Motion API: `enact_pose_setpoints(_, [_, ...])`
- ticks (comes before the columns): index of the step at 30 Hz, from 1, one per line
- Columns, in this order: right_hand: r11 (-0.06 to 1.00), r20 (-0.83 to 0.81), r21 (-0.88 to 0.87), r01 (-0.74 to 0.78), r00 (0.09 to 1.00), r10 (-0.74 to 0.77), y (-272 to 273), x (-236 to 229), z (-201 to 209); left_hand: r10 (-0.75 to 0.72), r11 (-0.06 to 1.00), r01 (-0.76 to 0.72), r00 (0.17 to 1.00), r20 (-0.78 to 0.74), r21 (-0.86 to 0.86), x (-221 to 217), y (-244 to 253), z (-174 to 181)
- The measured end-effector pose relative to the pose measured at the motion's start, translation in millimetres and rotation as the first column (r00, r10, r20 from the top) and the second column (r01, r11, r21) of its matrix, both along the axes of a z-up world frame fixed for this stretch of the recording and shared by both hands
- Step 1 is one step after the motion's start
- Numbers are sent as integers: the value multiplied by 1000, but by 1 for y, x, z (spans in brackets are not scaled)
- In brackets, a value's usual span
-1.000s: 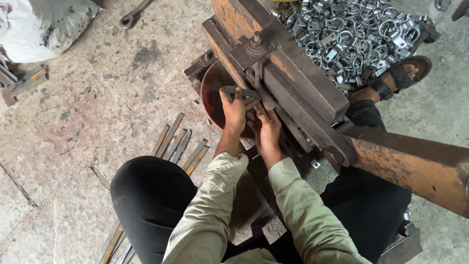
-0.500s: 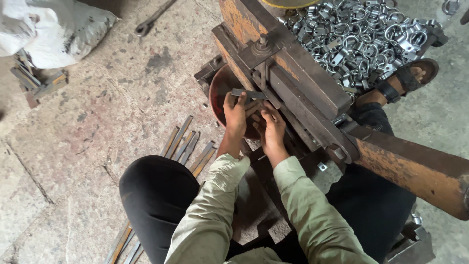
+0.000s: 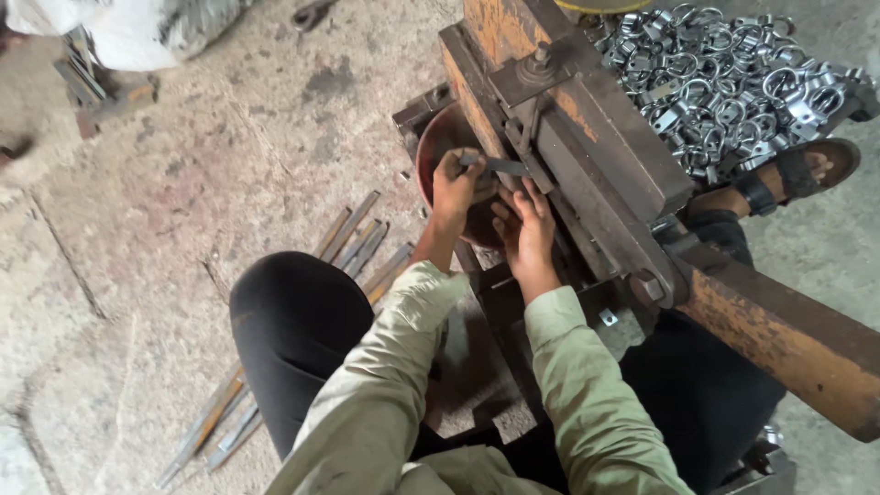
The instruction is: The person sits on the floor and operates a manual metal press to cut flat metal bars. They repeatedly pick up a bar, insert it into the press, and pull a lever to cut a small piece, which falls into a container below. The person handles the metal bars by hand and uses the lever to actuate the cutting mechanism.
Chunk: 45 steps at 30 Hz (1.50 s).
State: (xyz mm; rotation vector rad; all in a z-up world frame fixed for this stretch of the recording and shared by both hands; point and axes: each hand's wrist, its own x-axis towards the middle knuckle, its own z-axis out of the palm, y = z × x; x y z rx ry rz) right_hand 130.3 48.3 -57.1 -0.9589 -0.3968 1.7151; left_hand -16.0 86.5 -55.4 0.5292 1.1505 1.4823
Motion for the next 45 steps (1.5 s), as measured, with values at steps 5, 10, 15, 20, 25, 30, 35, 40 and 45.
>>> enact_pose_setpoints(5, [997, 12, -68, 31, 999, -31, -5, -3, -10, -45, 997, 40, 997, -62, -73, -6, -14, -25])
enact_pose_setpoints(10, [996, 7, -25, 88, 996, -88, -5, -4, -28, -238, 971, 234, 947, -216, -42, -9, -41, -31])
enact_pose_setpoints(15, [983, 12, 8, 182, 983, -182, -11, -6, -33, -394, 909, 366, 911, -125, -198, -16, -71, 5])
enact_pose_setpoints(20, [956, 5, 29, 291, 957, -291, -19, -16, -21, -366, 907, 325, 923, -121, -266, -32, -77, 25])
enact_pose_setpoints(25, [953, 36, 75, 293, 954, -296, -22, -12, -22, -424, 894, 378, 887, -184, -241, -28, -75, 6])
enact_pose_setpoints(30, [950, 158, 115, 291, 939, -307, -21, -10, -38, -503, 859, 481, 857, -117, -174, -26, -70, -18])
enact_pose_setpoints(35, [913, 351, 288, 287, 856, -380, -30, -12, -53, -564, 826, 563, 826, -17, -32, -10, -67, -6])
enact_pose_setpoints(40, [931, 121, 136, 338, 927, -354, -29, -6, -48, -452, 892, 452, 892, 12, -2, 17, -66, 5])
enact_pose_setpoints(45, [888, 273, 277, 367, 856, -439, -24, -7, -35, -313, 950, 313, 948, 63, 8, 33, -63, -6])
